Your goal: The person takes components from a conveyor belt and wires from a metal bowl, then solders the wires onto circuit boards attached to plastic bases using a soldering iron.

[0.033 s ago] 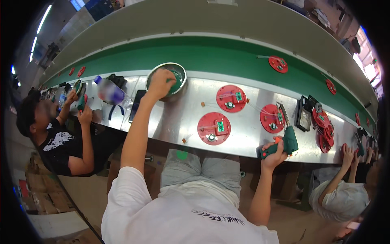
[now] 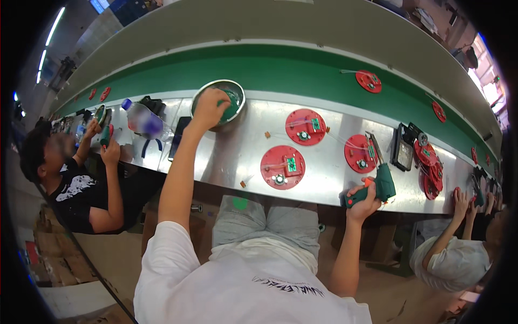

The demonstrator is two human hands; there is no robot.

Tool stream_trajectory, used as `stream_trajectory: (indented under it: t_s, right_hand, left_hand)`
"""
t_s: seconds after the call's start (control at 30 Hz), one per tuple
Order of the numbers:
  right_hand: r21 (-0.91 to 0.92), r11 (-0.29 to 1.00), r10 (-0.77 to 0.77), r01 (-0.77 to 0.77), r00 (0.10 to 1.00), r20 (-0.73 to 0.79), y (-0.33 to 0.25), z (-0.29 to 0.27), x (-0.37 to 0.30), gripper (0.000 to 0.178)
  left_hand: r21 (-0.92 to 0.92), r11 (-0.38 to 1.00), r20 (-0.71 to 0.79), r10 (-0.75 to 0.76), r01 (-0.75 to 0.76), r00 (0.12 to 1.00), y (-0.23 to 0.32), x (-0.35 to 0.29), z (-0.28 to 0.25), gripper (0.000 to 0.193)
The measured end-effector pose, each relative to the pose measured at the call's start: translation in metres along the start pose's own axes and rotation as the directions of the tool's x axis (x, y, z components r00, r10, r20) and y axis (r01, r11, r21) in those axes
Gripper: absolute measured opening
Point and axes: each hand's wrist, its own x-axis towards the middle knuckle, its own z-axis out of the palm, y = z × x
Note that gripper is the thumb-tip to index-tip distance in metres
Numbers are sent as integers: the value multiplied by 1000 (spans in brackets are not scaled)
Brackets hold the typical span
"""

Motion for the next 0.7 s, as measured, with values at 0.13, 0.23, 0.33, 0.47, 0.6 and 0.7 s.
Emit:
stream_trajectory:
  t_s: [0.13, 0.23, 0.33, 0.47, 0.6, 0.7]
  right_hand:
    - [-52, 999, -9, 12, 998, 61, -3, 9, -2, 30]
    - [-68, 998, 2, 2, 998, 57, -7, 13, -5, 29]
    - [-98, 995, -11, 16, 999, 44, -2, 4, -1, 28]
    - [-99, 995, -6, 11, 998, 57, -4, 6, -1, 29]
    - [-109, 994, -4, 11, 998, 61, -2, 6, -1, 29]
    - [-117, 993, 2, 6, 998, 70, -4, 7, -3, 29]
  left_hand:
    - [-171, 984, -136, -71, 47, 988, 23, -8, -10, 11]
    - [-247, 961, -132, -160, 124, 978, 36, -16, -14, 15]
    - [-272, 933, -146, -282, 235, 948, 31, -18, -12, 15]
    - [-33, 952, -74, -305, 303, 950, 13, -22, -7, 17]
    - [83, 982, 50, -175, 170, 983, 5, -13, 6, 14]
    - [175, 976, 94, -151, 133, 984, 0, -6, 15, 14]
